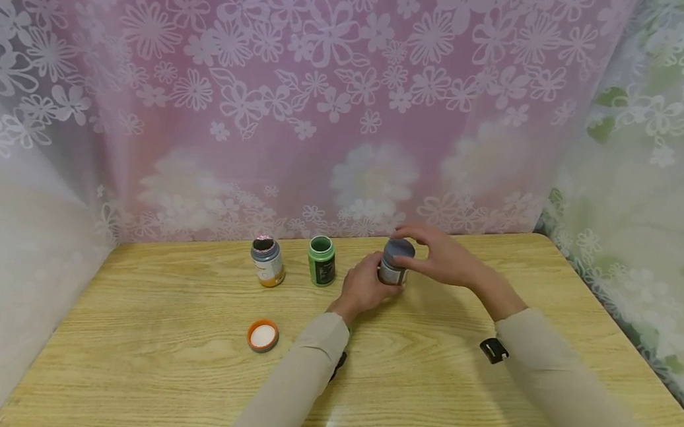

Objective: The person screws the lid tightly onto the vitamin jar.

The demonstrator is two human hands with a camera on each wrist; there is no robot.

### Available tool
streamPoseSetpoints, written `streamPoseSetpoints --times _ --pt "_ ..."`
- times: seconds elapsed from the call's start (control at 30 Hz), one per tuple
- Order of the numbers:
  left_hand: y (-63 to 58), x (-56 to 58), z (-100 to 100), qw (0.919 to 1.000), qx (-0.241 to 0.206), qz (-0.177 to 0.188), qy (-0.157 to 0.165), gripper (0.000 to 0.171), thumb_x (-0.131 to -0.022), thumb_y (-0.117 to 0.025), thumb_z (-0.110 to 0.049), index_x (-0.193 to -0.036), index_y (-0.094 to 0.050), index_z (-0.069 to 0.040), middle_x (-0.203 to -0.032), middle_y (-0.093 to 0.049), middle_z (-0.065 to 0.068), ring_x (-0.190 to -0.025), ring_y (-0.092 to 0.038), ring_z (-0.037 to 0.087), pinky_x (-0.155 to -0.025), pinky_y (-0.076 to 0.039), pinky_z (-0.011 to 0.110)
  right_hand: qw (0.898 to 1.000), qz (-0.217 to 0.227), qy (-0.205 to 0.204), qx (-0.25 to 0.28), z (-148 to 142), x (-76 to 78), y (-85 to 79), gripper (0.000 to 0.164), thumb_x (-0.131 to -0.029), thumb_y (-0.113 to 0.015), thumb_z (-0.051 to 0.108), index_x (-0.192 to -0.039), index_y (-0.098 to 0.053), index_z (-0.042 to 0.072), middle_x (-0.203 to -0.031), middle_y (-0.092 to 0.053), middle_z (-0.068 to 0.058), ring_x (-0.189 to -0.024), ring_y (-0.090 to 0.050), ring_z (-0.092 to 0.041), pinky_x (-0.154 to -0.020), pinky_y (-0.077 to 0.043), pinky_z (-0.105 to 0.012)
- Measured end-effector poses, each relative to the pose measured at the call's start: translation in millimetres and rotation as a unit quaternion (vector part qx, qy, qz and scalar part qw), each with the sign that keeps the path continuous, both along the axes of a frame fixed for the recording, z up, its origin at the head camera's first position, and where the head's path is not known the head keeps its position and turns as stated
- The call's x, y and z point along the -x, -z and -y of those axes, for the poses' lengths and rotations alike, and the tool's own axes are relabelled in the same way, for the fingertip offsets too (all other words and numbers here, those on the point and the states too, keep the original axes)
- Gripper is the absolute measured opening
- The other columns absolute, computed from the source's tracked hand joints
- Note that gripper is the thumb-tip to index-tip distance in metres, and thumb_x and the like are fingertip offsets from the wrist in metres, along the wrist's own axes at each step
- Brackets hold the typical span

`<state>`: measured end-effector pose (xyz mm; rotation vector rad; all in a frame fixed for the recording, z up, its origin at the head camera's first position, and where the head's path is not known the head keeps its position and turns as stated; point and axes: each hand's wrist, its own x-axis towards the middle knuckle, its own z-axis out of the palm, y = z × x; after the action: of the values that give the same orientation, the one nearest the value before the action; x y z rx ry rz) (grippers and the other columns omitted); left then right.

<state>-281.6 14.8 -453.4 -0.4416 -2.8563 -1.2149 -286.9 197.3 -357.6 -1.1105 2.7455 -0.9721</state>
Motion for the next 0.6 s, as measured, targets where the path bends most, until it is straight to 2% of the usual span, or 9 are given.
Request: streamPoseSetpoints --times 0.1,0.37,0.6 --pt "-0.9 -0.4 0 1.0 0.0 0.006 0.001 0.06 -0.081 -0.078 -0.037 -0.131 -0.051 -0.016 -0.116 -0.058 0.0 -0.102 -0.058 0.017 -0.089 -0.047 0.04 0.999 0.009 -0.029 -0.038 2 2.1 -12.0 0.048 -0.09 -0.069 0.026 -0.133 -0.055 0.009 -0.14 -0.046 -0.015 -0.127 -0.044 -0.034 -0.097 -0.04 -0.054" --pt "-0.6 -0.7 0 0.9999 0.011 -0.002 0.001 0.059 -0.081 -0.077 -0.037 -0.13 -0.052 -0.016 -0.114 -0.058 0.0 -0.1 -0.058 0.016 -0.087 -0.047 0.038 0.988 -0.008 -0.054 -0.141 14 3.8 -30.7 0.045 -0.087 -0.072 0.019 -0.129 -0.059 0.009 -0.133 -0.052 -0.014 -0.119 -0.051 -0.033 -0.092 -0.045 -0.049" --pt "-1.4 -0.7 0 0.9999 0.013 -0.005 0.002 0.058 -0.081 -0.077 -0.037 -0.13 -0.052 -0.016 -0.114 -0.058 0.0 -0.099 -0.058 0.016 -0.087 -0.047 0.038 0.981 0.014 -0.078 -0.179 19 9.1 -38.3 0.045 -0.087 -0.071 0.008 -0.129 -0.057 0.004 -0.129 -0.053 -0.015 -0.114 -0.052 -0.031 -0.089 -0.046 -0.045"
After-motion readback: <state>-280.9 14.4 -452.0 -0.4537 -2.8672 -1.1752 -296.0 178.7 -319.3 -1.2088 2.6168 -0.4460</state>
